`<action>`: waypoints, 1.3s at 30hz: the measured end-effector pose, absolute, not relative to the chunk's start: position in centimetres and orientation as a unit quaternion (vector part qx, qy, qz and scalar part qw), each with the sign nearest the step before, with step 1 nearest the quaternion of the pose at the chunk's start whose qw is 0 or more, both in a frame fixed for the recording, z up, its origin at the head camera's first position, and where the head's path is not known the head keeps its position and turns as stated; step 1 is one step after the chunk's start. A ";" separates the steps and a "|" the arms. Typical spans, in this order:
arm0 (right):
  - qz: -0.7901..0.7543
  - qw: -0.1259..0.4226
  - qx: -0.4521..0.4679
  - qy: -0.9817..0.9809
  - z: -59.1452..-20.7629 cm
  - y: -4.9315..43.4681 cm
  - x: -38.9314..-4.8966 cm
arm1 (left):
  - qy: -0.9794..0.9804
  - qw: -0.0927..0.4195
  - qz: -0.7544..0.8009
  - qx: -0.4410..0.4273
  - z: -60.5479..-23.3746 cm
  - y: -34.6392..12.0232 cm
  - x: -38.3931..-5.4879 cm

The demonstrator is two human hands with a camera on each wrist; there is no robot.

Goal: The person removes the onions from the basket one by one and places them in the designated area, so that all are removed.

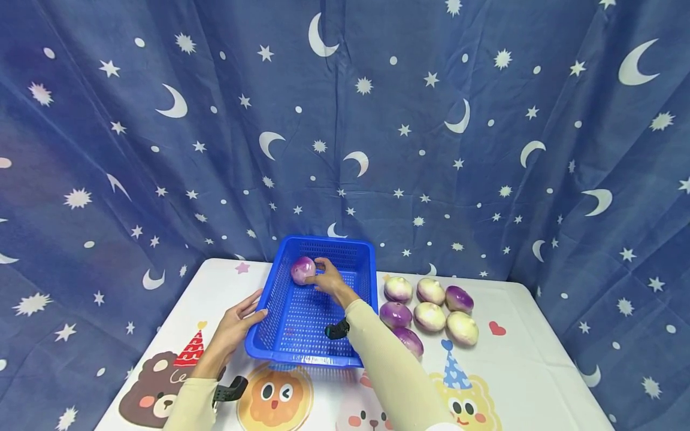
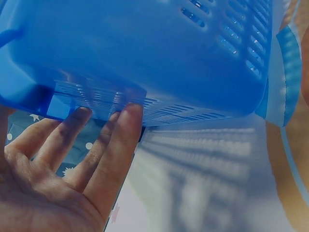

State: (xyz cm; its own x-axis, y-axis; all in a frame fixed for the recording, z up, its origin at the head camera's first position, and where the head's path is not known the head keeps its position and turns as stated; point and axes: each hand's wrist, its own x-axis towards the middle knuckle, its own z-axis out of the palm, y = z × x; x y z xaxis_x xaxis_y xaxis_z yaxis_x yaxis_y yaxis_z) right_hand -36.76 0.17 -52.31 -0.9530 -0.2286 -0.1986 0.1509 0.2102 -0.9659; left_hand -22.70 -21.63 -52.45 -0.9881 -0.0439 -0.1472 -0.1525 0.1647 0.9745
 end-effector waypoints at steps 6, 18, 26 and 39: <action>-0.626 0.175 -0.034 0.759 -52.3 -0.1 -36.3 | 0.757 0.042 0.650 -0.059 -52.6 -21.6 -22.7; -0.633 0.212 -0.039 0.743 -52.5 -0.3 -35.9 | 0.760 0.045 0.646 -0.055 -52.2 -21.5 -22.4; -0.623 0.203 -0.043 0.754 -52.0 -0.2 -35.8 | 0.752 0.049 0.654 -0.057 -52.4 -21.4 -22.5; -0.636 0.181 -0.075 0.746 -48.6 1.4 -35.3 | 0.759 0.041 0.648 -0.055 -52.0 -21.5 -22.3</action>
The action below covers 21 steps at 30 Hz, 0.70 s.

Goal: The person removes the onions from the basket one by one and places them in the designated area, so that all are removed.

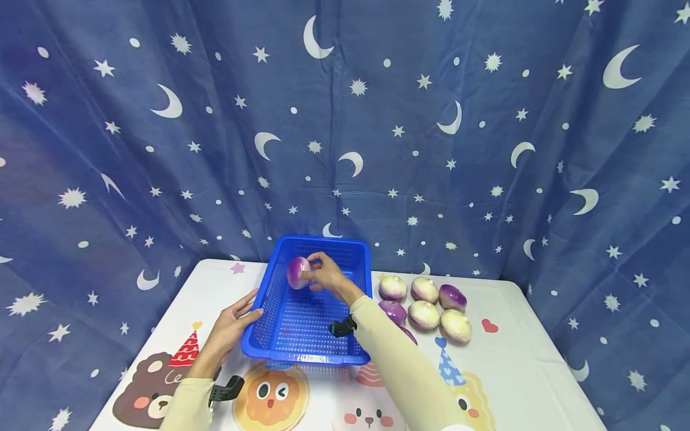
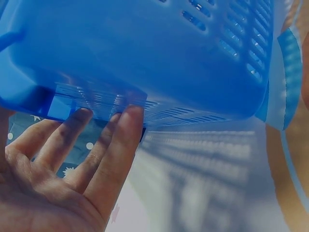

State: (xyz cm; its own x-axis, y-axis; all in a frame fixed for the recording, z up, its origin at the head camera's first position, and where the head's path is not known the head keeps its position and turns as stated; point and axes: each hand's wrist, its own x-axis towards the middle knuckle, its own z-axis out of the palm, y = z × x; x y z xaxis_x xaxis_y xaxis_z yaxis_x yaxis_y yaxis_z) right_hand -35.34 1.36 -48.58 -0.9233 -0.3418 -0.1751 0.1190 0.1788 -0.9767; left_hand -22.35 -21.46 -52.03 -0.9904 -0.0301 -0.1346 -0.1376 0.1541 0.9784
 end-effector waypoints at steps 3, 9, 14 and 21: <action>-0.641 0.174 -0.086 0.742 -47.7 1.6 -35.1 | 0.763 0.039 0.643 -0.054 -52.1 -21.5 -22.4; -0.640 0.165 -0.123 0.740 -45.8 2.1 -33.8 | 0.765 0.045 0.640 -0.061 -52.1 -21.3 -22.5; -0.641 0.156 -0.140 0.738 -44.8 2.3 -32.6 | 0.768 0.046 0.636 -0.064 -52.1 -21.4 -22.4; -0.664 0.141 -0.166 0.716 -43.5 3.3 -30.5 | 0.774 0.052 0.628 -0.070 -52.2 -21.4 -22.5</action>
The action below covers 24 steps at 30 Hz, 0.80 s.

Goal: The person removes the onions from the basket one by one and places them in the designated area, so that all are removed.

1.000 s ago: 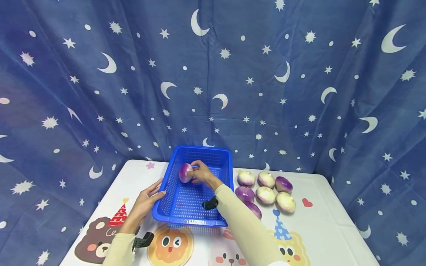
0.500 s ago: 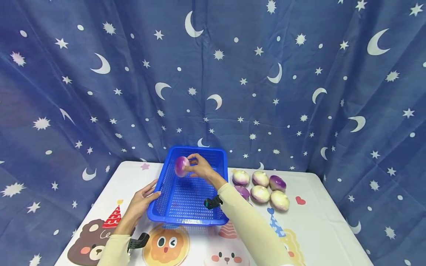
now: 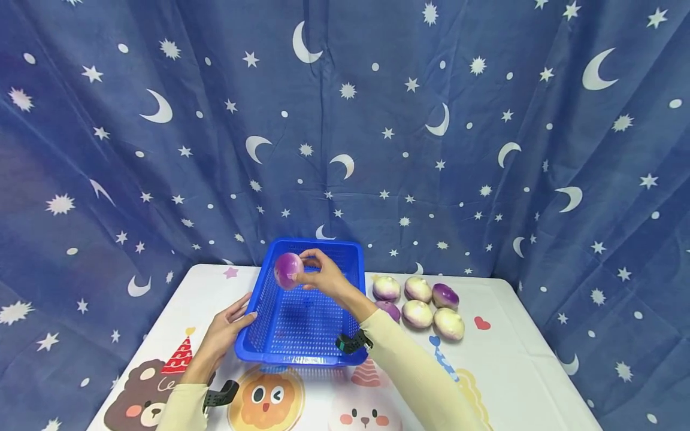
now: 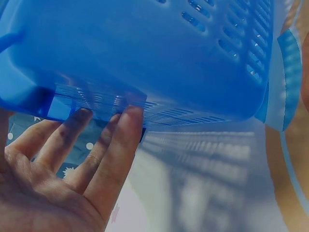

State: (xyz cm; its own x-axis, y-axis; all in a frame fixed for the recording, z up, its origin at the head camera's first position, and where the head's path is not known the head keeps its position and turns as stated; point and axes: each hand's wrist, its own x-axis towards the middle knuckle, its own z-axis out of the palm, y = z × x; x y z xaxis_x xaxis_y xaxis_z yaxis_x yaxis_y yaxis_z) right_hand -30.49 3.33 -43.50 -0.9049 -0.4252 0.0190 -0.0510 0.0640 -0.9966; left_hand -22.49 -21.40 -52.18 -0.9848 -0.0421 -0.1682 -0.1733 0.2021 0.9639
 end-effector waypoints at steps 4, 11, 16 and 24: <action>-0.674 0.137 -0.181 0.703 -42.6 4.3 -29.2 | 0.772 0.055 0.629 -0.072 -52.2 -21.4 -22.4; -0.673 0.114 -0.196 0.704 -42.1 6.3 -27.6 | 0.774 0.056 0.625 -0.077 -52.3 -21.5 -22.5; -0.683 0.106 -0.198 0.695 -42.1 7.5 -26.7 | 0.777 0.055 0.623 -0.079 -52.3 -21.6 -22.6; -0.699 0.085 -0.178 0.688 -42.2 10.0 -25.2 | 0.781 0.057 0.617 -0.074 -52.1 -21.4 -22.5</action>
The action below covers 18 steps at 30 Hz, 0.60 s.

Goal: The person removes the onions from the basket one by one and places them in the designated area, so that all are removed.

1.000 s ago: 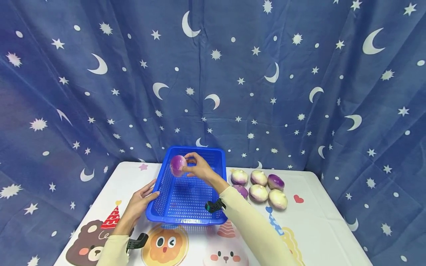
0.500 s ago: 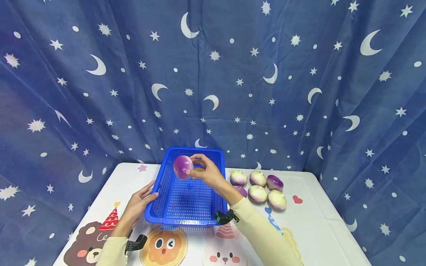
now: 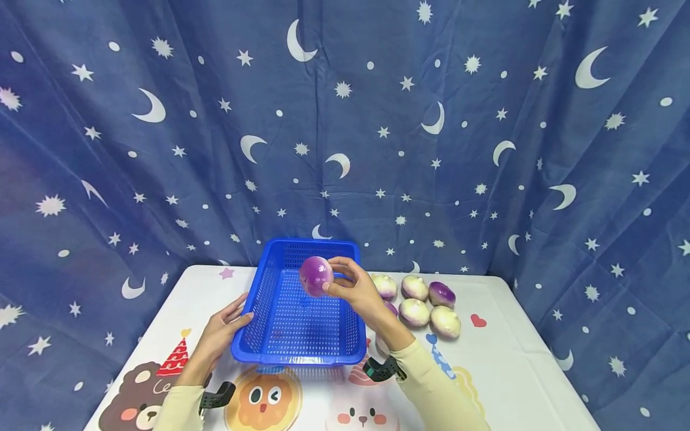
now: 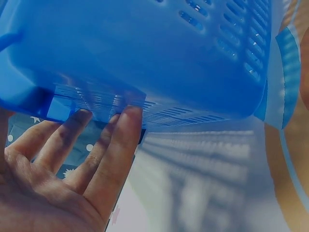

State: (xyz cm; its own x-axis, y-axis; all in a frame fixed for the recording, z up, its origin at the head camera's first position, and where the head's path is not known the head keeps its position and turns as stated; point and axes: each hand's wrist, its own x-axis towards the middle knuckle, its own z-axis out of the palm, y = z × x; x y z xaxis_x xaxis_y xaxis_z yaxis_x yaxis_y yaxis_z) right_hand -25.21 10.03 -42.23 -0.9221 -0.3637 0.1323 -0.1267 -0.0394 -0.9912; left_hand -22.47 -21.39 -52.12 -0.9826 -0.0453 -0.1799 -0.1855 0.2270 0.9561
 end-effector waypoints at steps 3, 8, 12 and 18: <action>-0.705 0.085 -0.168 0.684 -42.4 11.1 -24.7 | 0.780 0.056 0.618 -0.076 -52.1 -21.4 -22.4; -0.721 0.078 -0.162 0.669 -42.9 12.9 -24.1 | 0.780 0.058 0.618 -0.078 -52.1 -21.4 -22.4; -0.725 0.064 -0.156 0.668 -43.2 14.3 -23.8 | 0.777 0.060 0.622 -0.077 -52.1 -21.5 -22.4; -0.728 0.057 -0.134 0.669 -43.8 16.2 -23.3 | 0.777 0.059 0.622 -0.076 -52.1 -21.4 -22.3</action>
State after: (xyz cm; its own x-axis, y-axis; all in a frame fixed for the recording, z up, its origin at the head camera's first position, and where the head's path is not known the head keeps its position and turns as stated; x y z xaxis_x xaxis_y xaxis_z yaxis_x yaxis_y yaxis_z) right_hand -23.34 16.24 -43.84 -0.9578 -0.2621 0.1183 -0.0958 -0.0971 -0.9907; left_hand -22.32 -21.45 -52.09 -0.9814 -0.0441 -0.1867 -0.1918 0.2149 0.9576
